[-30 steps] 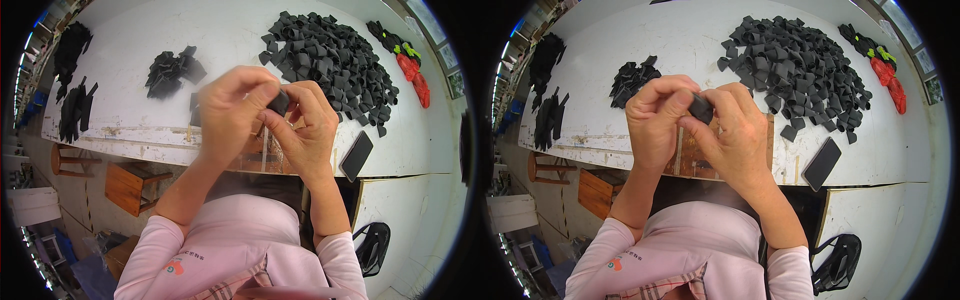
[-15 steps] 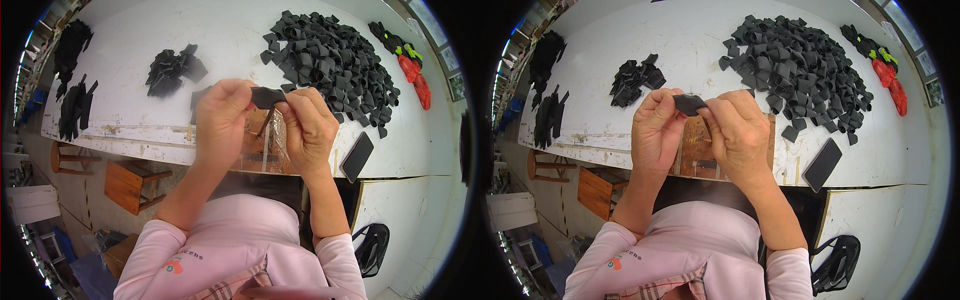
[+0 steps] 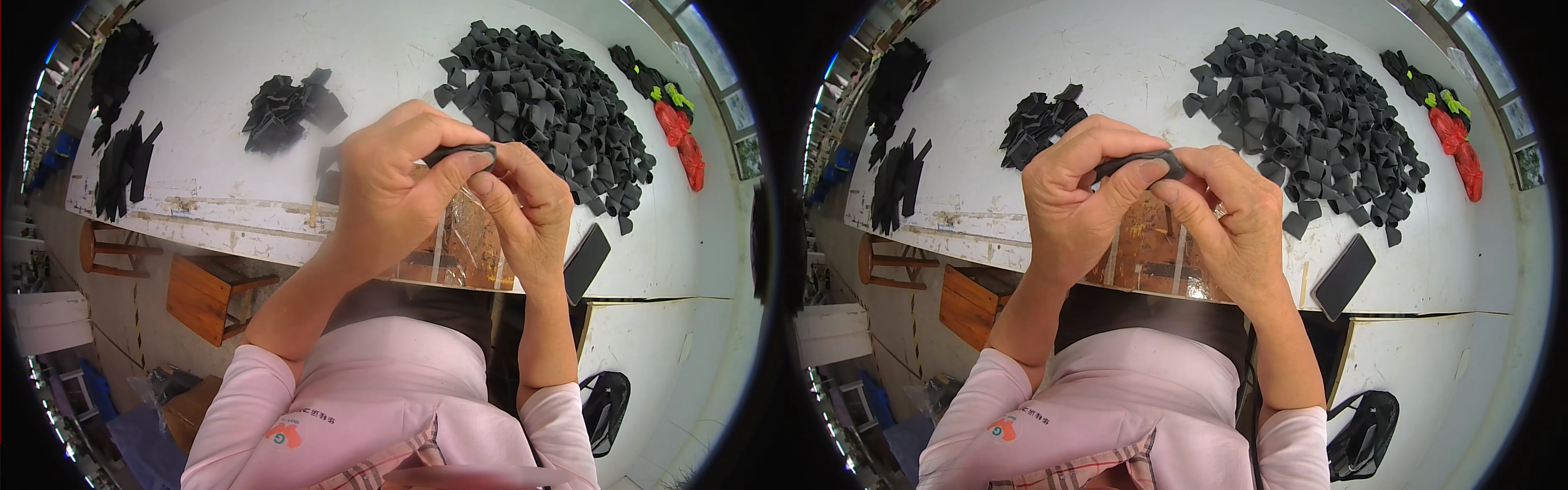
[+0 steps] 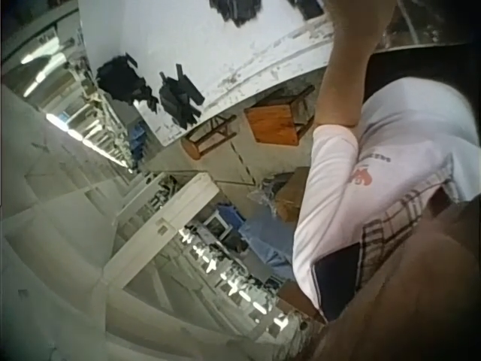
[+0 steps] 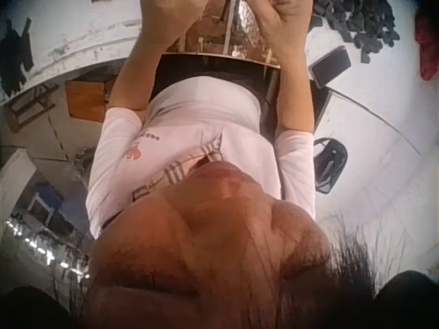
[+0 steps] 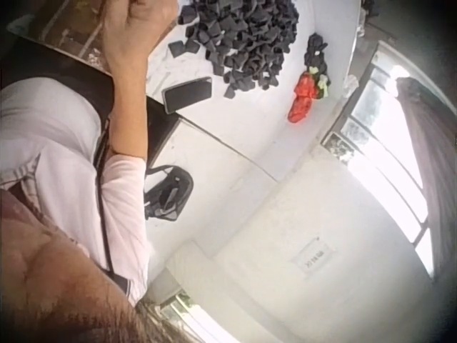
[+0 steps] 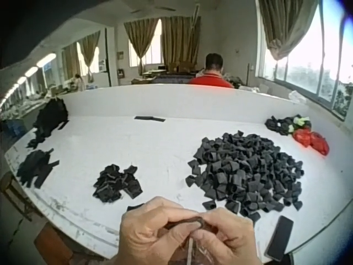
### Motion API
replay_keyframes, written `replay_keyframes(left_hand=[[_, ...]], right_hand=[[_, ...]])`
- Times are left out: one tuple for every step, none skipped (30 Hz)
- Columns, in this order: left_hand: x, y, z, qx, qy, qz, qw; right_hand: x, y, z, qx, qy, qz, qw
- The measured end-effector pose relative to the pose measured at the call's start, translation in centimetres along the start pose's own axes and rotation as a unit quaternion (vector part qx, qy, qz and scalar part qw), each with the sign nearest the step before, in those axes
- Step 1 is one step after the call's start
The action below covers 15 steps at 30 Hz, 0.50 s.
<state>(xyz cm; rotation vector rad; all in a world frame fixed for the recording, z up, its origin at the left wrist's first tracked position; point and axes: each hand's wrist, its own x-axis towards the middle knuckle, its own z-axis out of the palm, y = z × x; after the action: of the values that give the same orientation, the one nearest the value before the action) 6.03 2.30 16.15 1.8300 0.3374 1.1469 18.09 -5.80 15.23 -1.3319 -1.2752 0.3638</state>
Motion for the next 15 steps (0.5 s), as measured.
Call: replay_keyframes(left_hand=[[0.1, 0.2, 0.0, 0.068, -0.006, 0.044, 0.997], [-0.1, 0.1, 0.0, 0.067, -0.006, 0.043, 0.997], [-0.2, 0.0, 0.0, 0.075, -0.004, 0.049, 0.996], [-0.4, -0.2, 0.0, 0.084, -0.001, 0.056, 0.995], [-0.8, -0.6, 0.0, 0.084, -0.001, 0.056, 0.995], [-1.4, -1.3, 0.1, -0.03, 0.014, 0.003, 0.999], [-1.8, -1.9, 0.1, -0.143, 0.029, -0.05, 0.988], [-1.9, -2.1, 0.2, -0.143, 0.029, -0.051, 0.988], [-2.1, -2.3, 0.3, -0.159, 0.029, -0.047, 0.986], [-2.0, -2.4, 0.4, -0.174, 0.03, -0.043, 0.983], [-1.9, -2.4, 0.5, -0.174, 0.031, -0.042, 0.983], [-1.8, -2.3, 0.8, -0.196, 0.032, -0.059, 0.978], [-1.7, -2.3, 1.1, -0.217, 0.034, -0.077, 0.973], [-1.6, -2.2, 1.1, -0.216, 0.036, -0.078, 0.973], [-1.5, -2.1, 1.1, -0.206, 0.04, -0.085, 0.974]], right_hand=[[0.0, 0.0, -0.2, -0.015, -0.008, -0.002, 1.0], [0.0, 0.0, -0.3, -0.029, -0.015, -0.003, 0.999], [0.0, 0.0, -0.2, -0.03, -0.016, -0.001, 0.999], [0.1, 0.0, -0.1, -0.049, -0.017, -0.022, 0.998], [0.1, -0.1, 0.0, -0.068, -0.019, -0.043, 0.997], [0.1, -0.2, 0.1, -0.069, -0.019, -0.042, 0.997], [0.1, -0.5, 0.2, -0.114, -0.022, -0.068, 0.991], [0.2, -0.7, 0.2, -0.159, -0.024, -0.093, 0.983], [0.2, -0.9, 0.0, -0.159, -0.024, -0.093, 0.983], [0.3, -1.1, -0.2, -0.18, -0.035, -0.089, 0.979], [0.3, -1.3, -0.3, -0.2, -0.047, -0.085, 0.975], [0.3, -1.3, -0.5, -0.201, -0.048, -0.086, 0.975], [0.3, -1.4, -0.5, -0.224, -0.053, -0.079, 0.97], [0.3, -1.3, -0.5, -0.246, -0.06, -0.072, 0.965], [0.4, -1.3, -0.5, -0.245, -0.063, -0.072, 0.965]])
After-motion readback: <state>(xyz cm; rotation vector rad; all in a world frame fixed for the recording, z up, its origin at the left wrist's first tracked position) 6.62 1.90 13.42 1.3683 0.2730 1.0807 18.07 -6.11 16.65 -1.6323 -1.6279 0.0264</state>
